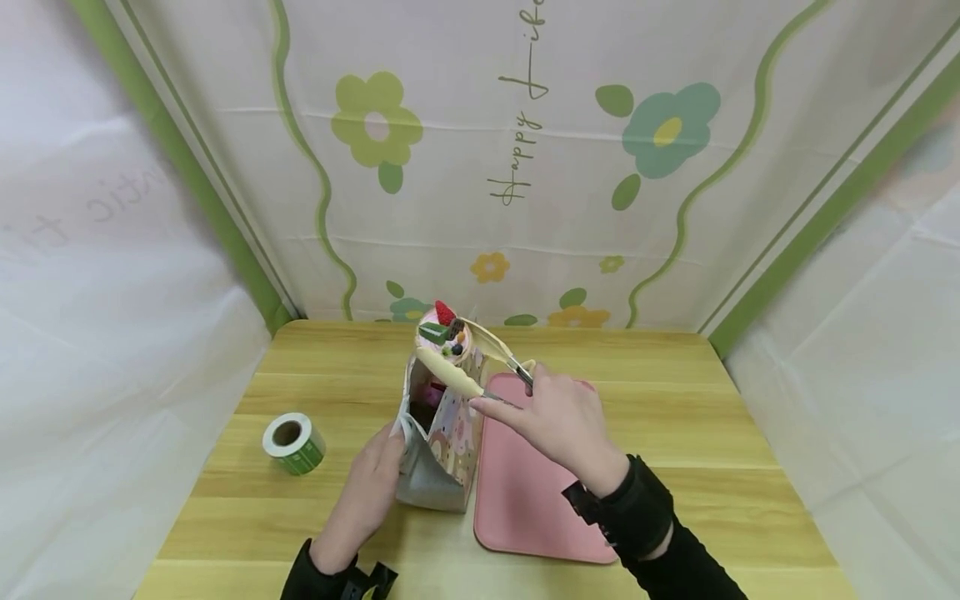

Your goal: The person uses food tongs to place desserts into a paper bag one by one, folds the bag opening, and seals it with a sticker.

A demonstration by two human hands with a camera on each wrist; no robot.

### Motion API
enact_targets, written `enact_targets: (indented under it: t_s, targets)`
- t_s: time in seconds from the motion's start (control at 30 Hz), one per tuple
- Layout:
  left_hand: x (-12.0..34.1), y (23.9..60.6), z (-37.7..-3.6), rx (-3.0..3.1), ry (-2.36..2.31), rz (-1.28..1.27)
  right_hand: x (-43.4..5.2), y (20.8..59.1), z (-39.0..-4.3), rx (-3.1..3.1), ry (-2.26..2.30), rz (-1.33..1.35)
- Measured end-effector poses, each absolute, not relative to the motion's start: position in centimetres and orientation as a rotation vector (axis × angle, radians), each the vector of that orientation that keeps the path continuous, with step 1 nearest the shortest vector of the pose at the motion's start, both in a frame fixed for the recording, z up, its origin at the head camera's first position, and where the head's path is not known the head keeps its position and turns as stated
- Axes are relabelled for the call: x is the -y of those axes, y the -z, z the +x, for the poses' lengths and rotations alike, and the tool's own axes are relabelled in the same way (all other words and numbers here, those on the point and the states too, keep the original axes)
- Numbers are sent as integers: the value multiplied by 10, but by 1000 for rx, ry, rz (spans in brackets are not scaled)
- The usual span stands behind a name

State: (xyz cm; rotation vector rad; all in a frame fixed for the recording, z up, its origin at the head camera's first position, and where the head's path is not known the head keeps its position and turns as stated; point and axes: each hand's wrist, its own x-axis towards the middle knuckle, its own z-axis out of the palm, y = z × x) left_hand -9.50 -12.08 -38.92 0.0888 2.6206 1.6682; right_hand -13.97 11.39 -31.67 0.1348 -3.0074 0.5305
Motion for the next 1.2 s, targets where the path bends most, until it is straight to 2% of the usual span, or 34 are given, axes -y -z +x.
enact_targets:
  t_s: [0.27, 0.77, 1.2]
  targets:
    - [120, 389, -96, -2624, -1652, 78, -123, 300, -136, 3040, -281, 133]
    - [119, 387, -94, -2623, -1664, 78, -123, 261, -131, 2775, 99, 476]
    - [116, 382, -94, -2628, -1620, 53, -113, 242, -138, 2720, 143, 654]
